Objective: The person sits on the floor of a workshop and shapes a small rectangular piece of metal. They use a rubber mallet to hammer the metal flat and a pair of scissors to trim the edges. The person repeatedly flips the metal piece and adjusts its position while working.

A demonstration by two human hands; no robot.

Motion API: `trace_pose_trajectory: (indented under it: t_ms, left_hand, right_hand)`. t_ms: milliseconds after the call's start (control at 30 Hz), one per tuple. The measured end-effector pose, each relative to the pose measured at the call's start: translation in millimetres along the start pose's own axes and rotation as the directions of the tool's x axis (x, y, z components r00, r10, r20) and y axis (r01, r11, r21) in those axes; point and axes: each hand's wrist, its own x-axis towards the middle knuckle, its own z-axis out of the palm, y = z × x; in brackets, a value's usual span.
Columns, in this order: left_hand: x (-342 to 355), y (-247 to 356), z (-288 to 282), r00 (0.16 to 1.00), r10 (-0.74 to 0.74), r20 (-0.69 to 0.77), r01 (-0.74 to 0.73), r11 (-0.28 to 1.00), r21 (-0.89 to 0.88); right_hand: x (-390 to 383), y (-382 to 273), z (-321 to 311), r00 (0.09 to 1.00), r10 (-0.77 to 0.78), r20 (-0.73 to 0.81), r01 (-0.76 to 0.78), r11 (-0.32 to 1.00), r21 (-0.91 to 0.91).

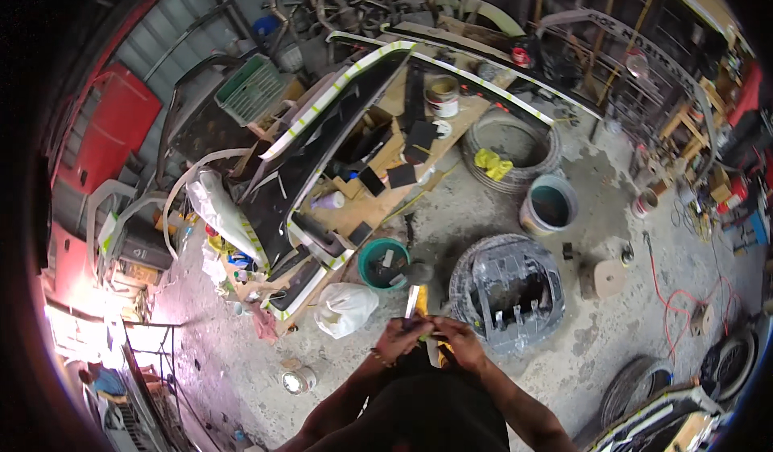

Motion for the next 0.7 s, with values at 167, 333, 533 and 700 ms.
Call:
trace_pose_trajectory:
  t_ms: [167,333,533,700]
  left_hand:
    - [117,-55,-16,0.971,0.228,-0.067,-0.205,0.946,0.25]
    - [223,-58,-9,0.828,0.554,0.081,-0.512,0.691,0.51]
    - [280,-3,-3,0.759,0.573,0.309,-0.644,0.731,0.226]
    - [420,-107,-86,0.592,0.081,0.802,0.015,0.994,-0.112]
  right_hand:
    - [56,-32,-38,0.966,-0.095,-0.239,0.094,0.995,-0.019]
    - [125,-42,-64,0.96,0.012,-0.278,0.025,0.991,0.13]
    - [220,-101,-50,0.791,-0.083,-0.606,0.18,0.978,0.102]
    - [219,-140,-77,0.584,-0.041,-0.811,-0.033,0.997,-0.074]
